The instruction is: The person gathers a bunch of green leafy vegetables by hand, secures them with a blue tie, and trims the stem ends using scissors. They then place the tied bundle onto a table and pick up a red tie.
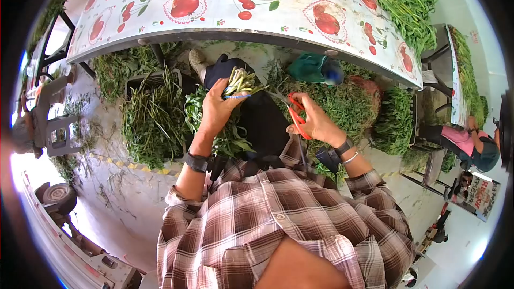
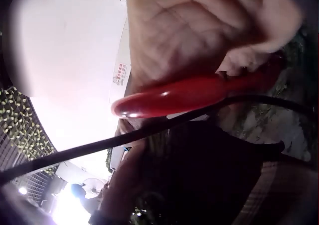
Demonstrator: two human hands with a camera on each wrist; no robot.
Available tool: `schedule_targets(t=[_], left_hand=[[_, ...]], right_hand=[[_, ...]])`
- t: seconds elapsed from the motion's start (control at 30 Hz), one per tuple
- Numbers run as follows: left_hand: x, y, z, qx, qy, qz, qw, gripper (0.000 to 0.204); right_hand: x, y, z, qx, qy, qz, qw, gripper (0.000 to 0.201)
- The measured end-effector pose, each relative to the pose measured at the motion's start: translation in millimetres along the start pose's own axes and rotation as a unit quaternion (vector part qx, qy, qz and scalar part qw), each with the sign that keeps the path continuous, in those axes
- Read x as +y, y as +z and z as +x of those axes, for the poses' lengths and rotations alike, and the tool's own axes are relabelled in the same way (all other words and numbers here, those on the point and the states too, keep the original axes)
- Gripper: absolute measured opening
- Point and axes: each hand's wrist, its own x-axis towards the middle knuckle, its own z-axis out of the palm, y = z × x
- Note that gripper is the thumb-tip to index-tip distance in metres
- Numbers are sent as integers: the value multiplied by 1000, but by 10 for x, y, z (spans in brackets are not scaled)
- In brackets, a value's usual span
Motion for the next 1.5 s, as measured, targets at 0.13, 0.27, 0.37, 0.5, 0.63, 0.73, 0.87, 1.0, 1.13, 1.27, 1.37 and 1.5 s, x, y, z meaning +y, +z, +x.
schedule_targets(t=[0.13,0.27,0.37,0.5,0.63,0.73,0.87,1.0,1.13,1.27,1.37,1.5], left_hand=[[-182,-42,47,-7,-43,-142,989,35],[-161,-65,57,-17,-46,-156,986,35],[-139,-89,51,-5,-55,-134,989,34],[-186,-104,42,22,-86,-203,975,34],[-212,-64,78,7,-79,-193,978,36],[-174,-54,52,-2,-72,-201,977,37],[-210,-75,50,-11,-48,-168,984,37],[-176,-122,27,-14,-42,-192,980,39],[-101,-135,27,-28,-47,-173,983,38],[-52,-133,28,-55,-62,-134,988,41],[-59,-142,37,-77,-56,-159,983,43],[-62,-128,37,-100,-40,-160,981,44]], right_hand=[[13,29,32,-16,9,1,1000,80],[44,74,163,-27,12,-14,999,79],[132,128,223,-8,29,102,994,77],[144,-16,144,-10,77,58,995,74],[185,79,159,-42,21,23,999,77],[107,138,309,-45,15,27,998,81],[-23,160,515,-68,5,27,997,83],[-98,127,580,-98,28,17,995,76],[40,196,562,-98,5,112,989,70],[41,166,537,-96,2,104,990,65],[-31,168,533,-66,1,39,997,60],[18,223,552,11,-80,1,997,47]])
